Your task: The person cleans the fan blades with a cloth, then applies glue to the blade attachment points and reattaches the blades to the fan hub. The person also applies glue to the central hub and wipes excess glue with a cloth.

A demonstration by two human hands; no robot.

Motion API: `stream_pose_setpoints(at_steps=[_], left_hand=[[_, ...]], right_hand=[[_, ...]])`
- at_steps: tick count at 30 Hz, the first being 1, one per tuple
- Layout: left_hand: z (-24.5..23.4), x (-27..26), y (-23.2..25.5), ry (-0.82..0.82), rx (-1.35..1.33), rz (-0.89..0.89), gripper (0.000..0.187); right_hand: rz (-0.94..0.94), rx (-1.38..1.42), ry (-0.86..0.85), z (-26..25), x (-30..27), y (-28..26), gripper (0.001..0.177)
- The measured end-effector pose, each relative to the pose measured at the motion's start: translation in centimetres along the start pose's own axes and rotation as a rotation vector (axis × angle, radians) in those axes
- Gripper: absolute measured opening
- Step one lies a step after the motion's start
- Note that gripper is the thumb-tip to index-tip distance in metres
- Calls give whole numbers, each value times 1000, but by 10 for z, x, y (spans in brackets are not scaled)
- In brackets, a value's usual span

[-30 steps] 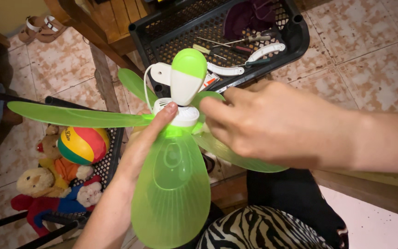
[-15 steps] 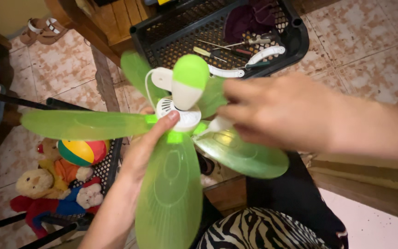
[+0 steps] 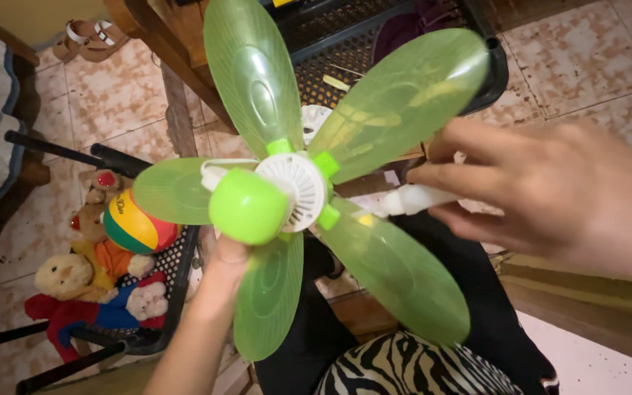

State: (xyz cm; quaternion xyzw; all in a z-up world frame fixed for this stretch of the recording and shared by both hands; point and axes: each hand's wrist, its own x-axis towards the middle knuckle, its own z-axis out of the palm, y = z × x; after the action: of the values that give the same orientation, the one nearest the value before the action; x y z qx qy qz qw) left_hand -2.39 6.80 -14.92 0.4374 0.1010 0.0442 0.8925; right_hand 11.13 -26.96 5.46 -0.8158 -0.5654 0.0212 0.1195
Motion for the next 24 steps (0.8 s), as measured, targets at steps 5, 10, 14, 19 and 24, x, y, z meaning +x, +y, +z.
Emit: stream_pose_setpoints(at_steps=[5,10,14,19,24], left_hand=[[-28,-6,-15,120,3,66,61],[-44,-29,-27,243,-38,114,61],[-44,-38,-36,302,-60,131,61],[-35,-30,-40,316,-68,151,60],[-20,-17,-43,307,-73,167,60]], right_hand=[[5,-108,131,-9,2,-24,38],[-191,-272,127,-18,3,-28,45],[-267,-293,128,-25,2,-36,52],[-248,-388,190,-32,4,-59,51],[-329,-432,253,-37,11,-69,35]])
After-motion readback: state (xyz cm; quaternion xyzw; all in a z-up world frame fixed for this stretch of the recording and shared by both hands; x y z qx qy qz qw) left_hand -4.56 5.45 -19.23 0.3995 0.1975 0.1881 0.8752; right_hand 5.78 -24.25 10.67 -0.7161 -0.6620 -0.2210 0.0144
